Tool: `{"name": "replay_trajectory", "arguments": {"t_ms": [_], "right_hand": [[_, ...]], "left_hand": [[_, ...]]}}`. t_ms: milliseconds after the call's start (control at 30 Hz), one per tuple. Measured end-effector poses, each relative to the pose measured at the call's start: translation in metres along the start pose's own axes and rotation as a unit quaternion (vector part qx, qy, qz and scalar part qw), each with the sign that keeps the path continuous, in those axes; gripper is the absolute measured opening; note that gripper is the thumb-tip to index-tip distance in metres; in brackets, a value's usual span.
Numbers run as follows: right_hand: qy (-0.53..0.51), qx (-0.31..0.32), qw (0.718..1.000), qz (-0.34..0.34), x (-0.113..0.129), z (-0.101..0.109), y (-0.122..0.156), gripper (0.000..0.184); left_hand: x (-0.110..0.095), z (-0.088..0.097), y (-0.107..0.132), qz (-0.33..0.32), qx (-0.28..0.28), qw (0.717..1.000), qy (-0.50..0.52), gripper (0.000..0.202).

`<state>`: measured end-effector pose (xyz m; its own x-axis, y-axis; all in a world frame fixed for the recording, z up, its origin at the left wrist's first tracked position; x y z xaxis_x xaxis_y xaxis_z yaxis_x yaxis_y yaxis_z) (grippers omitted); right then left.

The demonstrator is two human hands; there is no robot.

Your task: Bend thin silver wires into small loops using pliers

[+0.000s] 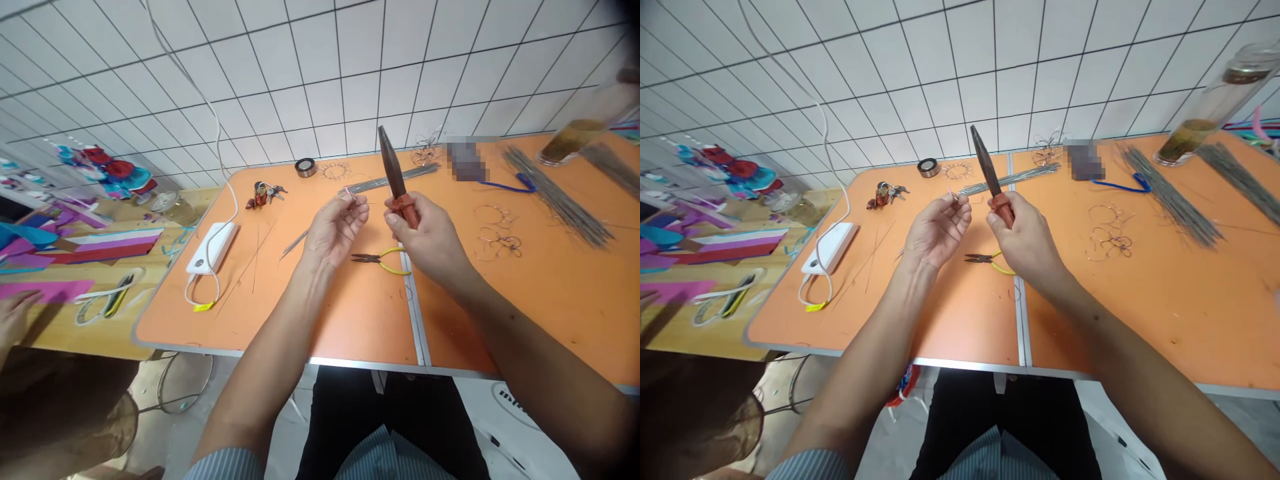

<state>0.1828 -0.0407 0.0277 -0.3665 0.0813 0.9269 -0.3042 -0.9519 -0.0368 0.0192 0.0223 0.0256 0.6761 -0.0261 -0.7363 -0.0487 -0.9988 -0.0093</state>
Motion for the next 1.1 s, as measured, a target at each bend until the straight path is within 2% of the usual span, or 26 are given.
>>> {"name": "replay_trajectory", "arguments": {"t_ms": [67, 100, 167, 267, 433, 500, 567, 600, 667, 700, 767, 833, 1100], "right_hand": [[0.002, -0.071, 0.995, 0.072, -0.005, 0.0, -0.004, 0.027], [0.0, -0.087, 0.991, 0.099, -0.007, 0.0, -0.006, 0.03], [-0.019, -0.079, 0.988, 0.131, -0.009, -0.002, -0.007, 0.033], [-0.057, -0.034, 0.988, 0.143, -0.01, -0.004, -0.006, 0.029], [-0.052, -0.047, 0.989, 0.129, -0.01, -0.001, -0.006, 0.027], [-0.055, -0.046, 0.991, 0.112, -0.009, 0.002, -0.007, 0.027], [-0.068, -0.034, 0.993, 0.092, -0.006, 0.005, -0.008, 0.026], [-0.075, -0.027, 0.993, 0.083, -0.004, 0.006, -0.008, 0.026], [-0.089, -0.015, 0.994, 0.064, 0.0, 0.009, -0.008, 0.026], [-0.096, -0.009, 0.994, 0.053, 0.002, 0.01, -0.007, 0.026], [-0.108, 0.001, 0.994, 0.028, 0.005, 0.012, -0.007, 0.027], [-0.122, 0.008, 0.993, 0.003, 0.005, 0.014, -0.007, 0.029], [-0.175, 0.033, 0.983, -0.039, 0.0, 0.019, -0.014, 0.038]], "left_hand": [[0.006, -0.005, 0.007, 0.037, 0.0, 0.999, 0.012, 0.017], [0.009, -0.007, 0.01, 0.052, 0.0, 0.998, 0.018, 0.02], [0.013, -0.009, 0.013, 0.076, -0.004, 0.997, 0.033, 0.022], [0.017, -0.01, 0.014, 0.101, -0.018, 0.993, 0.05, 0.023], [0.019, -0.009, 0.016, 0.11, -0.008, 0.994, 0.01, 0.018], [0.019, -0.005, 0.015, 0.056, -0.013, 0.997, -0.06, 0.017], [0.017, -0.001, 0.012, -0.062, -0.017, 0.986, -0.152, 0.011], [0.015, 0.001, 0.011, -0.128, -0.007, 0.972, -0.195, 0.006], [0.012, 0.003, 0.009, -0.222, 0.045, 0.94, -0.257, 0.005], [0.011, 0.003, 0.008, -0.242, 0.076, 0.929, -0.271, 0.007], [0.012, 0.003, 0.007, -0.246, 0.126, 0.922, -0.271, 0.006], [0.013, 0.003, 0.006, -0.232, 0.149, 0.925, -0.26, 0.004], [0.013, 0.0, 0.011, -0.185, 0.164, 0.935, -0.254, 0.007]]}}
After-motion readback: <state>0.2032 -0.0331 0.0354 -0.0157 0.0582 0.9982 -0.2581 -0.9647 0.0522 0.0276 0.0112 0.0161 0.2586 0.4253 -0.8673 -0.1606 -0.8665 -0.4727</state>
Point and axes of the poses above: each hand's wrist, its own y-axis away from the middle knuckle, its own z-axis out of the back of the hand, x = y × z, the point moved 1 cm from there along -y, towards the middle knuckle, and after that the axes turned 14 degrees about -z, right-handed, at the moved point
